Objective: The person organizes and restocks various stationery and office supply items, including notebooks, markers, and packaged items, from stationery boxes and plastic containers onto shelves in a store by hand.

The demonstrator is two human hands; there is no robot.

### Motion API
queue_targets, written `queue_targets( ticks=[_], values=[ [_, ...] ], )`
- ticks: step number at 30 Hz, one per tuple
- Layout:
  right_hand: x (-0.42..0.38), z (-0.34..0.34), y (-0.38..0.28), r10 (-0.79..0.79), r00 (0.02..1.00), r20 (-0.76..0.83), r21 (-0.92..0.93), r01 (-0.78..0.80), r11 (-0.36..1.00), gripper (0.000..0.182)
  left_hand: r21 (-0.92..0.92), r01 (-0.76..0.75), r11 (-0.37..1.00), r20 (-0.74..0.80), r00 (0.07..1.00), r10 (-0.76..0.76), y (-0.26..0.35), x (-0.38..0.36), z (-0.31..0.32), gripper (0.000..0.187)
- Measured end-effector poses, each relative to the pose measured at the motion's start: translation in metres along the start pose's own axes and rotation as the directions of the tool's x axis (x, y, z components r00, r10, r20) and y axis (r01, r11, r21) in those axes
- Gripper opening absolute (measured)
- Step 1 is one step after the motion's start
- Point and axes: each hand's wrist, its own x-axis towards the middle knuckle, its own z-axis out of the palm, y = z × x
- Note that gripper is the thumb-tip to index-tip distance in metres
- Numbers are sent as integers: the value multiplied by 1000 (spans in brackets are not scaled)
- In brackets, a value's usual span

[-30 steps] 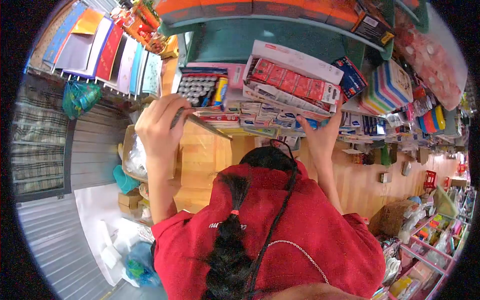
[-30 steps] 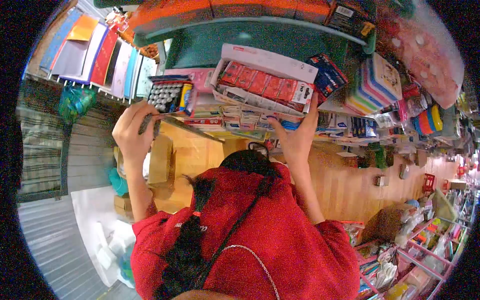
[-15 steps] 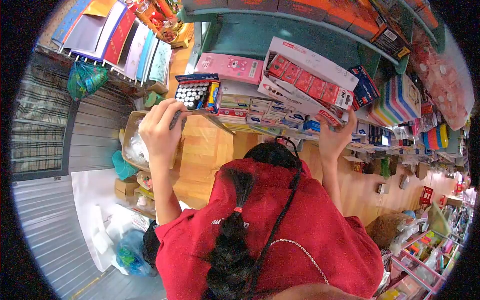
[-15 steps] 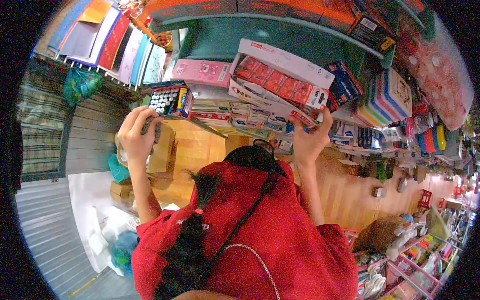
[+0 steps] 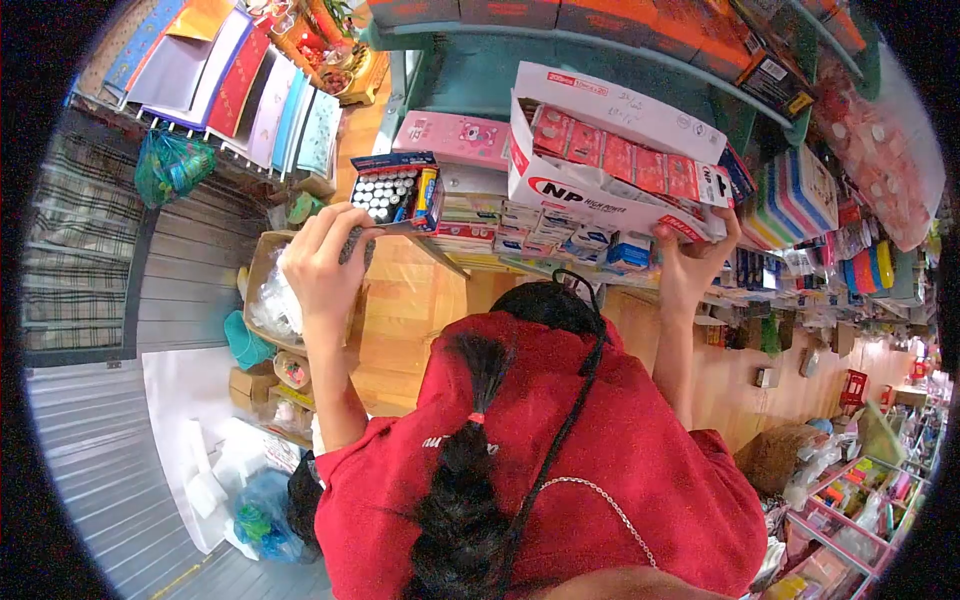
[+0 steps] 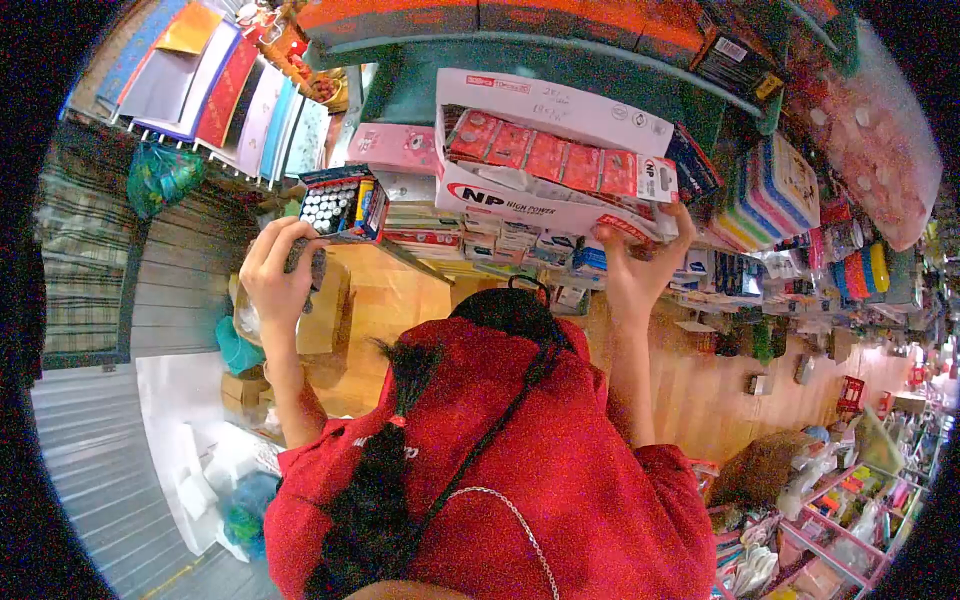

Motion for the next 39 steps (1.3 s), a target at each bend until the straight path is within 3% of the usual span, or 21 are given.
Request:
queue_targets(
  ticks=[8,9,13,16,20,23,27,30,32,34,35,39],
  values=[
    [28,29,9,-48,989,138,27,45,999,72,12,12,1000,-4,1000,-12,-9,-7,-8,22],
    [34,34,13,-44,985,169,93,29,995,70,10,15,1000,-3,1000,-15,-10,-8,-9,22],
    [57,57,19,-105,973,204,42,98,994,69,-13,37,999,-6,999,-37,-18,-13,-13,22],
    [65,72,19,-9,974,225,48,-2,999,70,-8,50,999,-9,999,-50,-23,-16,-15,23],
    [76,90,25,-50,971,234,134,18,991,73,-32,52,998,-23,998,-53,-34,-18,-13,23],
    [102,95,49,-83,950,300,33,77,997,75,-50,52,997,-32,998,-54,-41,-17,-12,24],
    [128,108,52,-24,928,373,37,11,999,78,-75,53,996,-47,997,-56,-47,-15,-7,23],
    [154,118,66,-19,886,463,17,13,1000,73,-96,50,994,-56,997,-55,-55,-14,-4,22],
    [171,116,78,132,843,522,-198,-31,980,53,-106,49,993,-59,997,-56,-59,-14,-2,22],
    [190,125,85,217,780,587,-377,27,926,45,-110,51,993,-60,996,-58,-65,-13,0,22],
    [201,129,88,292,683,670,-413,16,910,41,-112,57,992,-57,996,-63,-66,-14,1,22],
    [219,138,110,234,629,741,-378,103,920,38,-96,63,993,-57,996,-68,-71,-15,2,22]
  ],
)
